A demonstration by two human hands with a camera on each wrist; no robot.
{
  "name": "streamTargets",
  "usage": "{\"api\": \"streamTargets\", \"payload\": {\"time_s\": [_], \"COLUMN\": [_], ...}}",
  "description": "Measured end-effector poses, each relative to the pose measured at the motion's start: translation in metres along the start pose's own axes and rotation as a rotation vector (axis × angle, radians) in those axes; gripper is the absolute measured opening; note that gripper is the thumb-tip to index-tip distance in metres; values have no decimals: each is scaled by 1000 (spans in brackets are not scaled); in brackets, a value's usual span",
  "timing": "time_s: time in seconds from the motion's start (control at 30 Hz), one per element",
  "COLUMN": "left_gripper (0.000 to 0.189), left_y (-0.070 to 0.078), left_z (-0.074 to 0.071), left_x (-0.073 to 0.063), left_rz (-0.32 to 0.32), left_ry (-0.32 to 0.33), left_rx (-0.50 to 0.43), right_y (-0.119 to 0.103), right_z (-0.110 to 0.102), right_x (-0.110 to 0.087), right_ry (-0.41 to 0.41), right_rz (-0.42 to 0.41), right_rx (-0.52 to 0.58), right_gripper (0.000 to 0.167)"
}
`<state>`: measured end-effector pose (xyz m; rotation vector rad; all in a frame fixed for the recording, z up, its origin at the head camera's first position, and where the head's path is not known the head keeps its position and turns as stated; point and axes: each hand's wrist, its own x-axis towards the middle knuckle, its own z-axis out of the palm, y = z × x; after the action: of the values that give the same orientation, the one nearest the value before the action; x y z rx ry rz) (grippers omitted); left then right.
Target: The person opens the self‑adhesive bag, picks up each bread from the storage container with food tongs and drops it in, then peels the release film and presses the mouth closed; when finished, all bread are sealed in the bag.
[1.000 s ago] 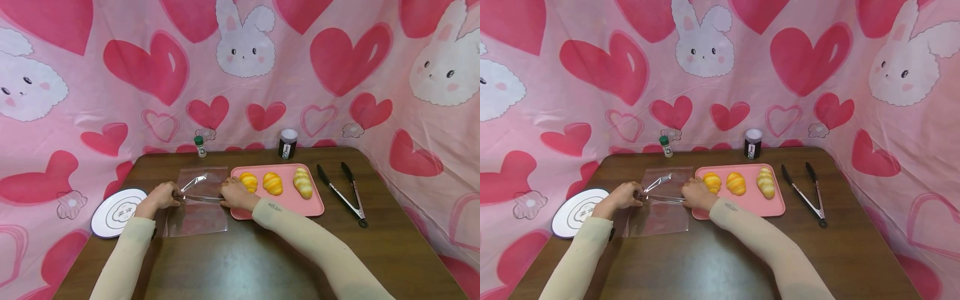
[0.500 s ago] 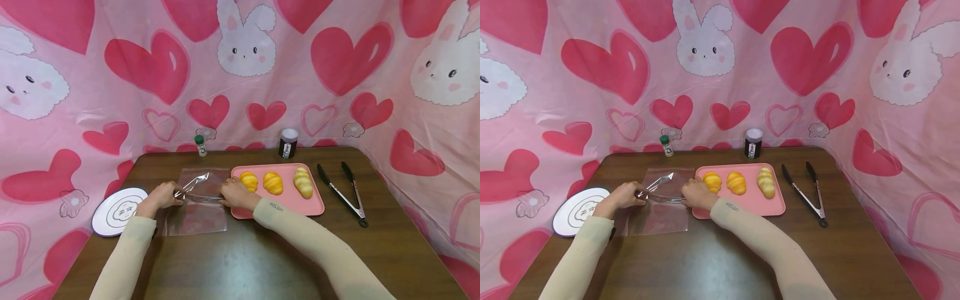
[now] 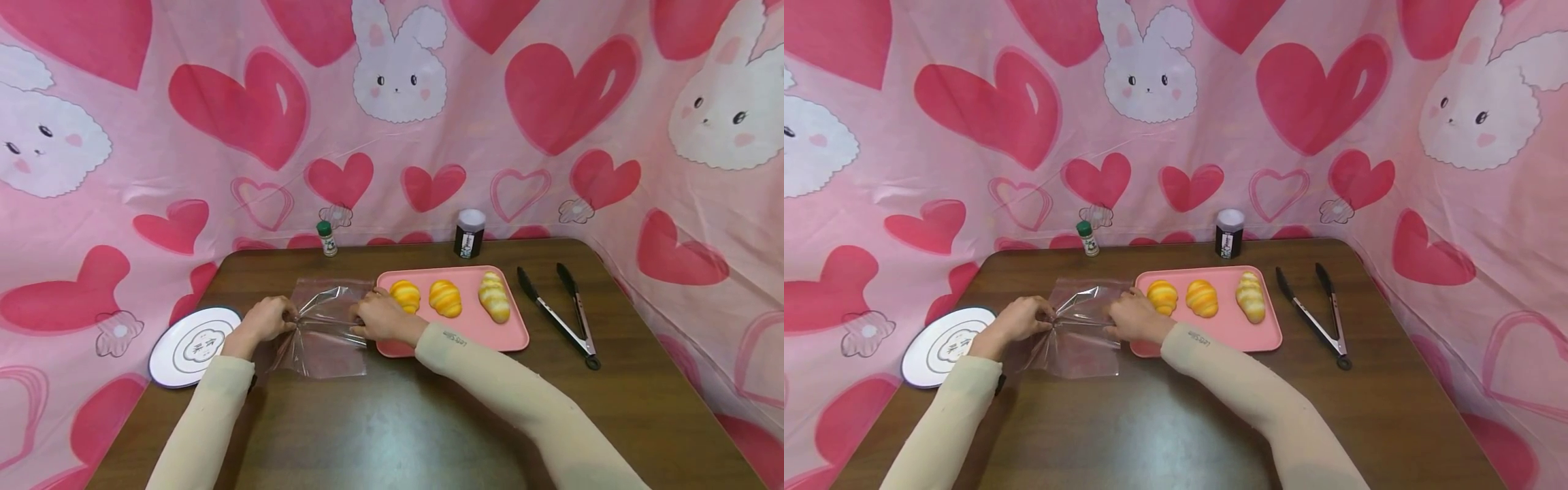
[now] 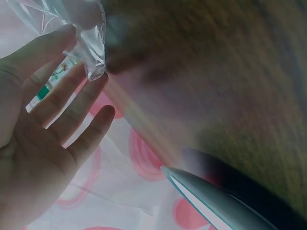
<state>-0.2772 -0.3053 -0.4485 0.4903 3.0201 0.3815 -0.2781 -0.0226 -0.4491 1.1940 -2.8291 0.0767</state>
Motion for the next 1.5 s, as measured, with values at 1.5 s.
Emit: {"api": "streamTargets", "payload": {"time_s": [1.5], "left_gripper": [17], "left_y": [12], "left_z": [-35], "left_x": [-19], "left_rz": [147], "left_ry": [211], "left_rx": [-172], "right_y": [67], "right_z": [-44], "right_x": [-34], "right_ry": [29], "right_rz": [299], "right_rx": [471], "right_gripper": [28]}}
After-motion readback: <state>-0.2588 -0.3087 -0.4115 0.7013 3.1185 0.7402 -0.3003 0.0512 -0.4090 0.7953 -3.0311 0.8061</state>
